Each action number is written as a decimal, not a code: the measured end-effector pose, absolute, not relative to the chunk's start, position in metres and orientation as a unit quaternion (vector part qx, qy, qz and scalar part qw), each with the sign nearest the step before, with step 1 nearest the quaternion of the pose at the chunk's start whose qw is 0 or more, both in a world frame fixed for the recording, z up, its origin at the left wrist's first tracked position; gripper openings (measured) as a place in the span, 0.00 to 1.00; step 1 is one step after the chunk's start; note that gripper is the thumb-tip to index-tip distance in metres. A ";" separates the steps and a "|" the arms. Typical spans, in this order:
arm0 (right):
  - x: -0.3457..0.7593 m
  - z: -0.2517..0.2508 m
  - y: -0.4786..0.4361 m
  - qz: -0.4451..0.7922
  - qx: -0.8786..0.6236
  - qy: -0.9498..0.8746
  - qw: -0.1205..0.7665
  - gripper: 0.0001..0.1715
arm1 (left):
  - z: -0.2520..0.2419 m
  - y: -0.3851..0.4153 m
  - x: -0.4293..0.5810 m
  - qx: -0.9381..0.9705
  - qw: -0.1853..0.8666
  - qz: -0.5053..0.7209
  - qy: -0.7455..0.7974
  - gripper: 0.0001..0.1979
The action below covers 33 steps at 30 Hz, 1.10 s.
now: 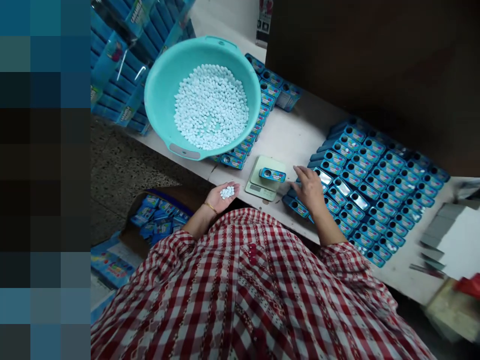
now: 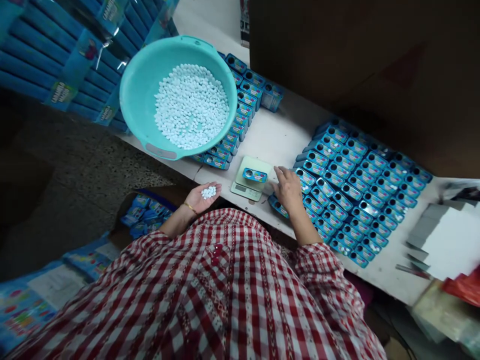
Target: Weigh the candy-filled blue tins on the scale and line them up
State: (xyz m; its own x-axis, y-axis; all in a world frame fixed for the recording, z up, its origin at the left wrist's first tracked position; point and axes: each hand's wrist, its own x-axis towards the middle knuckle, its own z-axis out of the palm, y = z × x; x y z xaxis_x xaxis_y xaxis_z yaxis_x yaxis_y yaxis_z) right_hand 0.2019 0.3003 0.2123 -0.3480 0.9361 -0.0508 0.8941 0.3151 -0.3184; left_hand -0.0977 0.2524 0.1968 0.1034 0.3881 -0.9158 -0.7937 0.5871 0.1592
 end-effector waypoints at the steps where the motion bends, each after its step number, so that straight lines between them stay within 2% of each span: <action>1: 0.203 0.212 0.300 0.146 -0.571 -0.804 0.074 0.29 | 0.196 0.251 -0.099 -0.193 0.717 0.412 0.528 0.12; 18: 0.181 0.180 0.299 0.247 -0.559 -0.784 0.114 0.30 | 0.195 0.248 -0.094 -0.183 0.719 0.421 0.522 0.12; 23: 0.165 0.198 0.293 0.207 -0.543 -0.803 0.134 0.29 | 0.194 0.252 -0.089 -0.172 0.725 0.419 0.518 0.12; 28: 0.130 0.226 0.275 0.238 -0.431 -0.863 0.114 0.20 | 0.193 0.255 -0.079 -0.168 0.747 0.404 0.501 0.11; 31: 0.131 0.221 0.277 0.213 -0.510 -0.819 0.151 0.22 | 0.193 0.257 -0.073 -0.170 0.755 0.400 0.491 0.12; 33: 0.144 0.208 0.286 0.205 -0.586 -0.761 0.189 0.27 | 0.193 0.259 -0.072 -0.173 0.755 0.402 0.488 0.12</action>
State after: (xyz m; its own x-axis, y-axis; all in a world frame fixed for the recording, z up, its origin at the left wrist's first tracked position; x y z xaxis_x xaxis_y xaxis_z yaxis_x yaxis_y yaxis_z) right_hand 0.1441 0.2859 0.2077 -0.2416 0.9692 0.0473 0.8139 0.2289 -0.5339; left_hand -0.0722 0.2587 0.1929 0.1997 0.4378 -0.8766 -0.7758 0.6171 0.1315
